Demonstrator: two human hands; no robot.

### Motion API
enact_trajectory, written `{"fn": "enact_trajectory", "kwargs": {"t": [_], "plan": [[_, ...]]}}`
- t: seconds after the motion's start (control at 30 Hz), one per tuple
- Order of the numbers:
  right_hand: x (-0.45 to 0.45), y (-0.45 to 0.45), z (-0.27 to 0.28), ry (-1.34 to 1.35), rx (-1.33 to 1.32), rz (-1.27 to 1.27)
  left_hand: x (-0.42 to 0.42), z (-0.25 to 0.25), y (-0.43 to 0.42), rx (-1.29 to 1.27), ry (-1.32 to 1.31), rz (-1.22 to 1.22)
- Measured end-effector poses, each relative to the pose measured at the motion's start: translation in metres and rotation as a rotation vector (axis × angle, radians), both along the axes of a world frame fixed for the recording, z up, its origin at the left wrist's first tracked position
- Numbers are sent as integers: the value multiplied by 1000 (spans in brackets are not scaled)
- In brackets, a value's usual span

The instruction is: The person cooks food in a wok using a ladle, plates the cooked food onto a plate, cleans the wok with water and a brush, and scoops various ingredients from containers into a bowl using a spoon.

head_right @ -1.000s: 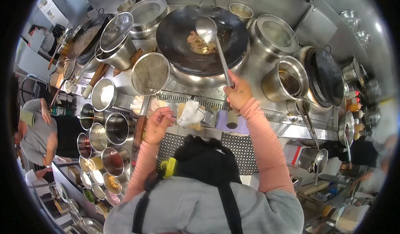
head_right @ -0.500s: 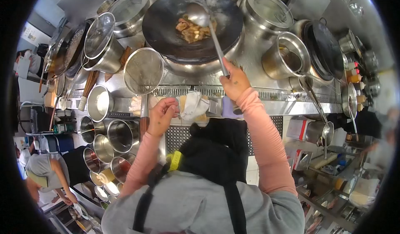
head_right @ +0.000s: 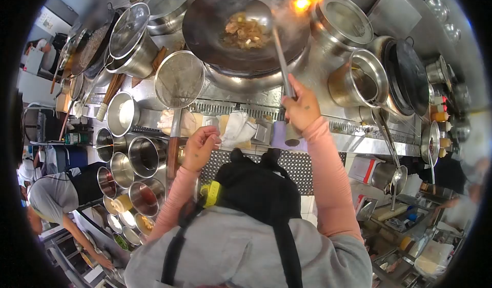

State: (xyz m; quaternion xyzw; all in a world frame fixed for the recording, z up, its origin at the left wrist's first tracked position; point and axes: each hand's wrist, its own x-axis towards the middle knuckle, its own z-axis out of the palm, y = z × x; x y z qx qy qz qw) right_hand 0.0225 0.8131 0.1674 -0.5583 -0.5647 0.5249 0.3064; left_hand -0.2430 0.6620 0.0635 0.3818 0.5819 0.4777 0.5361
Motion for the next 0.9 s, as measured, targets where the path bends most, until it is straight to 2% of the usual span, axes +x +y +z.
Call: {"fn": "enact_trajectory", "kwargs": {"t": [0.13,0.23,0.37,0.63,0.73,0.83,0.9], "plan": [[8,-19,5,166,-139,52,14,4,0,-34,17,-19],[20,10,-2,132,-140,70,19,8,0,-18,0,-4],[6,27,-18,14,39,56,21,4,-3,-29,42,-20],[16,-19,11,136,-149,157,21,-1,-9,-82,39,-61],[19,3,6,35,-71,131,12,-2,-18,-18,122,-308],[9,27,-14,-116,150,111,15,-6,-26,-53,63,-457],[0,18,-6,-59,55,126,22,-22,-36,-65,16,-446]]}}
